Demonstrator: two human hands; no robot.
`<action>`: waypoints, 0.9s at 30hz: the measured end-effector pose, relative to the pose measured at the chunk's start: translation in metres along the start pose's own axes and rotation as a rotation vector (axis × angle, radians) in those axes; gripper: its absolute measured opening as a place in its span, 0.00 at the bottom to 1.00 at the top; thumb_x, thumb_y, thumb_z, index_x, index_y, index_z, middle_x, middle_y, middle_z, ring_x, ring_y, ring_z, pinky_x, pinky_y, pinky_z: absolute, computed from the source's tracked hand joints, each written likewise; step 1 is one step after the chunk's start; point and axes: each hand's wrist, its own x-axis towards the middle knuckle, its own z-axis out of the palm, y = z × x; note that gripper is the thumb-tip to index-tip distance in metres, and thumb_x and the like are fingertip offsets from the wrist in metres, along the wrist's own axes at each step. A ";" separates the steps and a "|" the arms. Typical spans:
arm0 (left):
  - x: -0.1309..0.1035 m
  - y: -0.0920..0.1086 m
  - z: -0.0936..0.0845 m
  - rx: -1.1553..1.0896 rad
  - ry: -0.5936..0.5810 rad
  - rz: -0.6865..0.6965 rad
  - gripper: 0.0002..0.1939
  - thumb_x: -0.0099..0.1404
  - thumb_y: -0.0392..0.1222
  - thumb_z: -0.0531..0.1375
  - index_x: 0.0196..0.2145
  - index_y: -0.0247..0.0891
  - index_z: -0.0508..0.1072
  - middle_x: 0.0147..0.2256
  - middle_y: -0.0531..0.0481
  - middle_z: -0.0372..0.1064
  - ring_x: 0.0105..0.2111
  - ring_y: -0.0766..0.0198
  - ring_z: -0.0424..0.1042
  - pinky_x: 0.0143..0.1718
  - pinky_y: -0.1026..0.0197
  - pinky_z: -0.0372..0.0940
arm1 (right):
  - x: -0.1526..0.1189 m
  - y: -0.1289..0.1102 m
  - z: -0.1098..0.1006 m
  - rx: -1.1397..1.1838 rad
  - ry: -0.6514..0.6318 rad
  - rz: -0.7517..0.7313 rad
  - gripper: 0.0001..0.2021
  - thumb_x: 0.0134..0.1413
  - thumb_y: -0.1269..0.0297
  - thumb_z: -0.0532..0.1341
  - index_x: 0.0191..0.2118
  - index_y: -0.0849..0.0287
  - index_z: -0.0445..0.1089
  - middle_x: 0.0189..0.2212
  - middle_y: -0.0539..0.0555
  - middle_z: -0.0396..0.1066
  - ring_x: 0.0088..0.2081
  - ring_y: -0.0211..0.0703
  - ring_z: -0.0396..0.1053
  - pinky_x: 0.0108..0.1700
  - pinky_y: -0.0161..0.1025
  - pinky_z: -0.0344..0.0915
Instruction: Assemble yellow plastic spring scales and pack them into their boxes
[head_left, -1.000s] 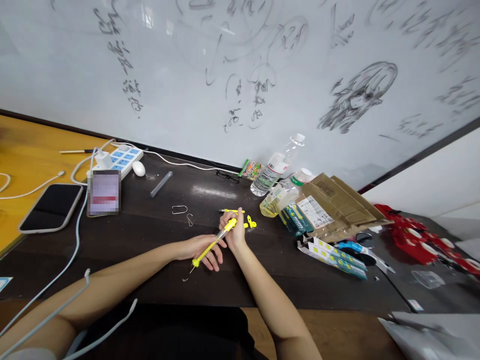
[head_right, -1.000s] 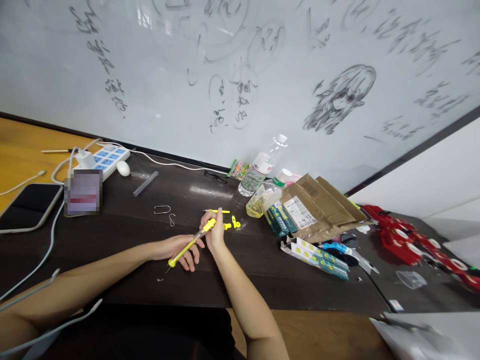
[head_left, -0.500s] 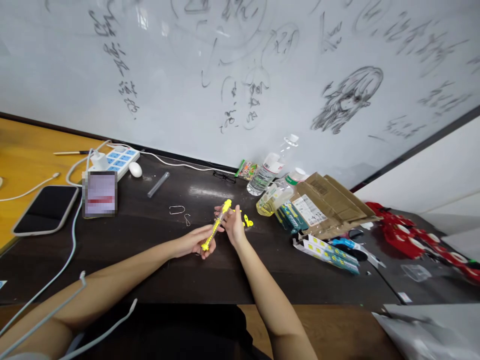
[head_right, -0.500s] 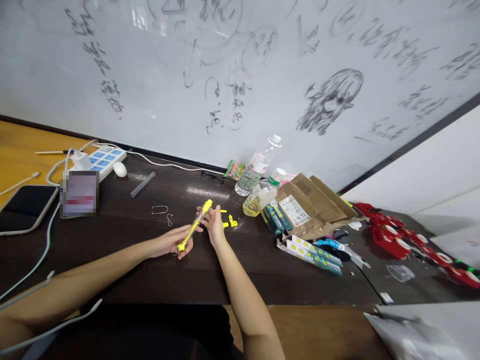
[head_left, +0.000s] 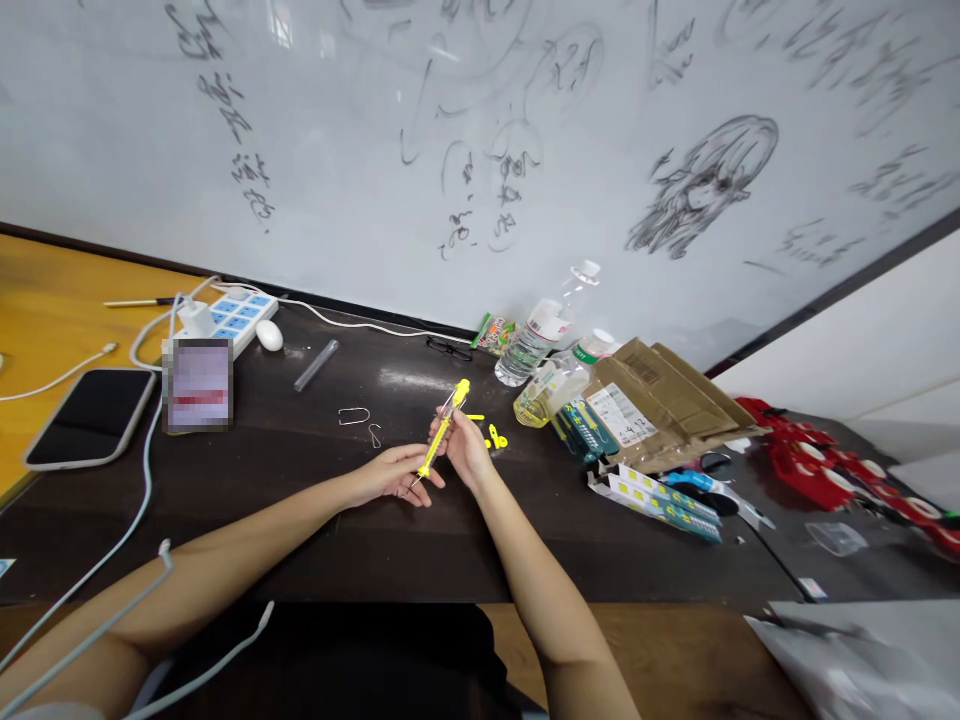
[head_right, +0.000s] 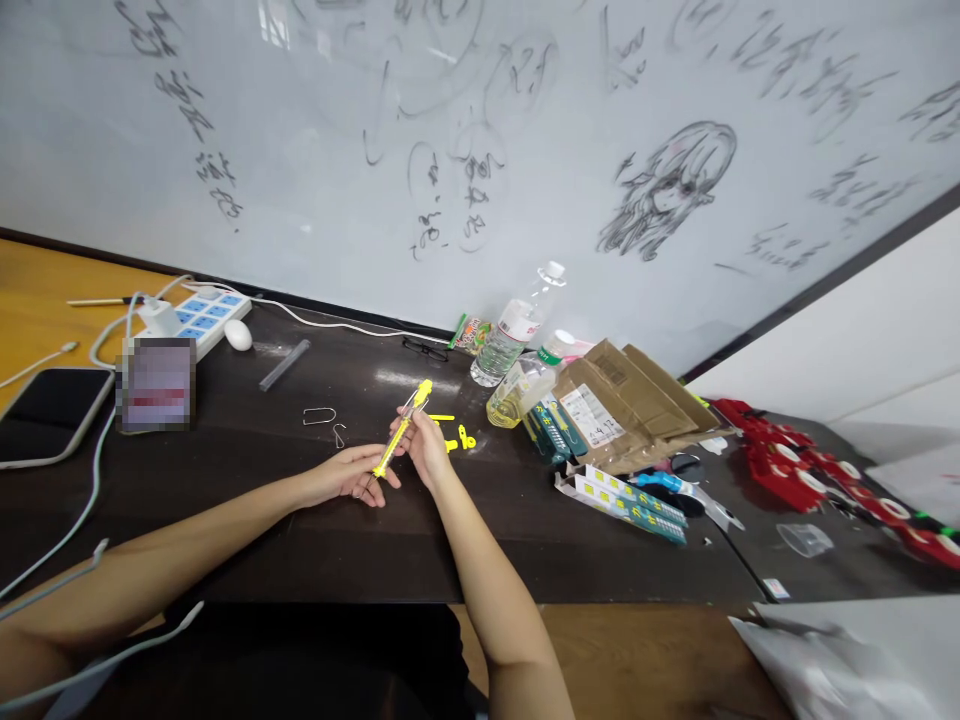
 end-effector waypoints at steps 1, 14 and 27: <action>0.000 0.000 0.000 0.012 -0.011 -0.005 0.25 0.62 0.53 0.59 0.51 0.37 0.62 0.41 0.39 0.73 0.28 0.62 0.76 0.30 0.62 0.69 | 0.000 -0.001 0.000 0.004 -0.005 0.002 0.15 0.50 0.53 0.61 0.38 0.60 0.70 0.27 0.52 0.71 0.27 0.39 0.68 0.23 0.32 0.62; 0.008 -0.013 -0.008 0.255 0.277 0.251 0.22 0.56 0.50 0.64 0.41 0.37 0.60 0.32 0.49 0.74 0.33 0.62 0.75 0.36 0.59 0.69 | -0.004 0.005 0.010 -0.096 -0.149 -0.045 0.17 0.51 0.50 0.60 0.38 0.59 0.69 0.25 0.51 0.70 0.28 0.39 0.68 0.28 0.34 0.63; 0.006 -0.008 -0.003 0.280 0.107 0.070 0.25 0.59 0.59 0.57 0.44 0.35 0.62 0.26 0.52 0.68 0.20 0.68 0.70 0.22 0.66 0.65 | 0.002 -0.010 -0.001 0.059 0.108 -0.213 0.13 0.51 0.52 0.61 0.32 0.56 0.62 0.23 0.47 0.68 0.25 0.35 0.65 0.28 0.32 0.62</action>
